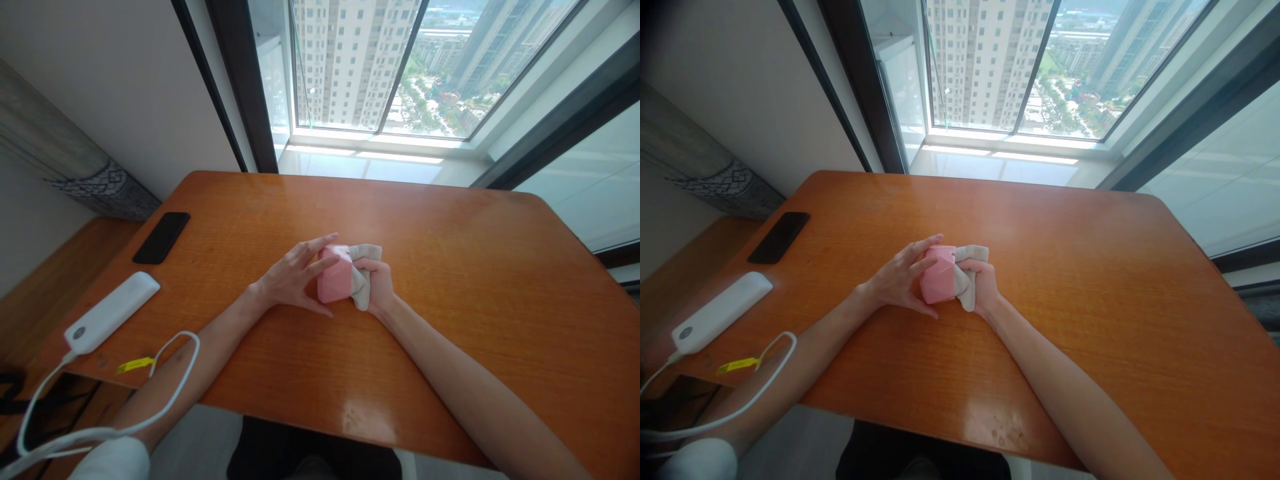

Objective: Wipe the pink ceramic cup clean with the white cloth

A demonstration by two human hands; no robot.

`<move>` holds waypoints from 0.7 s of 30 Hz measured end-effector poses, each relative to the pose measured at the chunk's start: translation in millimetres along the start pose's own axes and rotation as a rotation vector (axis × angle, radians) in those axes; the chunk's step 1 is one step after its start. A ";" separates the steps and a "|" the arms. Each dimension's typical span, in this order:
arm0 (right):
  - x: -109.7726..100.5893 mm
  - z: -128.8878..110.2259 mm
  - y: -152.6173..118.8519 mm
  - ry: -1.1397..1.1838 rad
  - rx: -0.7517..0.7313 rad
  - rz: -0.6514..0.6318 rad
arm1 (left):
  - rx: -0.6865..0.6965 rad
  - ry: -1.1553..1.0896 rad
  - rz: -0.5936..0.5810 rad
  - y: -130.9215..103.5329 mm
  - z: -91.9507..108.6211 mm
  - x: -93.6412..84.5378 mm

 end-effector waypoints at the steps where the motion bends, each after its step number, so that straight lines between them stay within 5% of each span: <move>1: -0.8 -0.2 0.8 0.011 0.006 0.005 | 0.001 0.028 -0.007 0.0 0.3 1.0; 9: -5.1 1.0 4.4 0.030 0.010 -0.012 | -0.055 -0.016 0.068 4.9 7.2 0.6; 21: -5.7 1.6 4.1 0.007 -0.027 -0.011 | -0.372 -0.340 -0.011 16.3 15.0 -9.5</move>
Point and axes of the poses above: each hand's wrist, its own y-axis towards the middle knuckle, its own x-axis out of the palm, z = x × y, the point moved 2 cm from there along y, towards the middle knuckle, and after that the axes turned 12 degrees about y, right-handed, at the moved point
